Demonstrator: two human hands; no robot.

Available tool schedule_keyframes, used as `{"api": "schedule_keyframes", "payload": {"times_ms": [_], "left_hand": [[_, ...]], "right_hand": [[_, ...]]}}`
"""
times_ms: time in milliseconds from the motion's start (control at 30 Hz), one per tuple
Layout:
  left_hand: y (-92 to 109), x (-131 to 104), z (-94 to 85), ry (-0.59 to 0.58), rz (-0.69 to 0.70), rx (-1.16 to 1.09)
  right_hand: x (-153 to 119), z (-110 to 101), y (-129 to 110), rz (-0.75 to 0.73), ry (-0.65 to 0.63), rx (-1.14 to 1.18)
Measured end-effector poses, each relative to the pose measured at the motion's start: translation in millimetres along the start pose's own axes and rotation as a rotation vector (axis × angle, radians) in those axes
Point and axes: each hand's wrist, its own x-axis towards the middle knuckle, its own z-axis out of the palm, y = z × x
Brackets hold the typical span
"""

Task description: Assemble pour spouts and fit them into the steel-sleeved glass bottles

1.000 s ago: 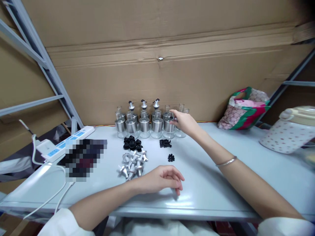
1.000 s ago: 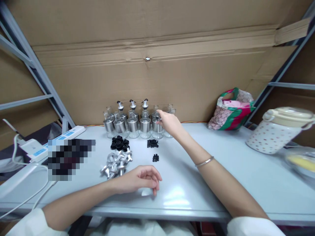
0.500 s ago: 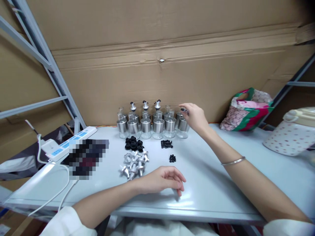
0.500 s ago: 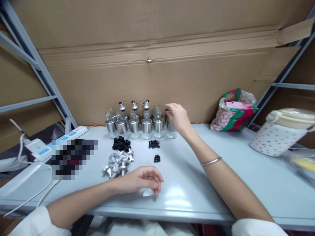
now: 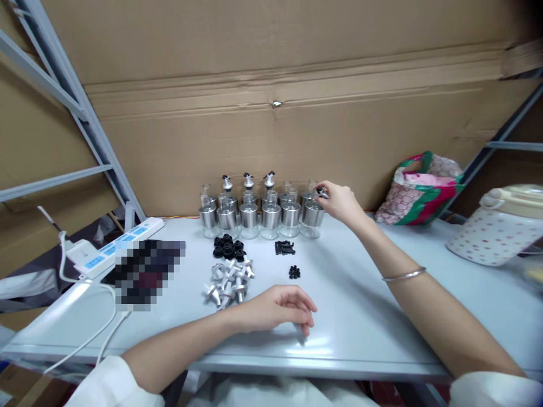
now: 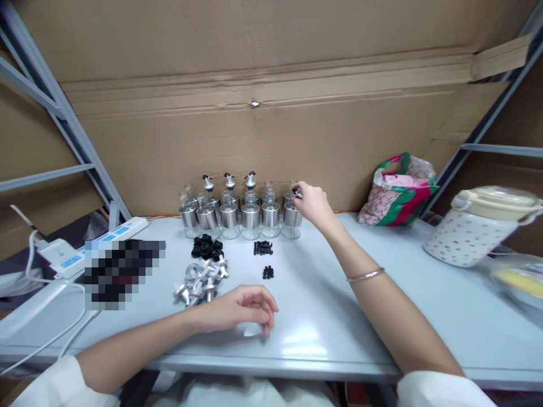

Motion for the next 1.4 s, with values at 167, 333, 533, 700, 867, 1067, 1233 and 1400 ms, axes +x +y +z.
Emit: {"api": "schedule_keyframes", "payload": {"times_ms": [167,333,533,700,867,1067,1233,1400], "left_hand": [[0,1,-0.1,-0.008,0.013,-0.002],[1,0,0.4,0.005,0.016,-0.014],[1,0,1.7,0.117,0.031,-0.111],[-3,2,0.3,0.173,0.049,-0.185],[-2,3,-0.1,0.147,0.043,-0.187],[-2,4,-2.7,0.023,0.027,-0.106],[-2,4,-6.4,-0.068,0.011,-0.144],[-3,4,-7.2,-0.050,0.037,-0.183]], "right_hand": [[0,-1,-8,-0.056,0.174,0.097],[-21,0,-36,-0.323,0.467,0.364],[-83,17,-64,-0.687,0.087,0.575],[-105,18,-71,-0.489,-0.287,0.884],[-111,15,-64,-0.325,-0.453,0.956],[-113,13,-60,-0.244,-0.552,1.033],[-121,7,-67,-0.306,-0.468,1.052],[-126,4,-72,-0.349,-0.445,1.053]]}}
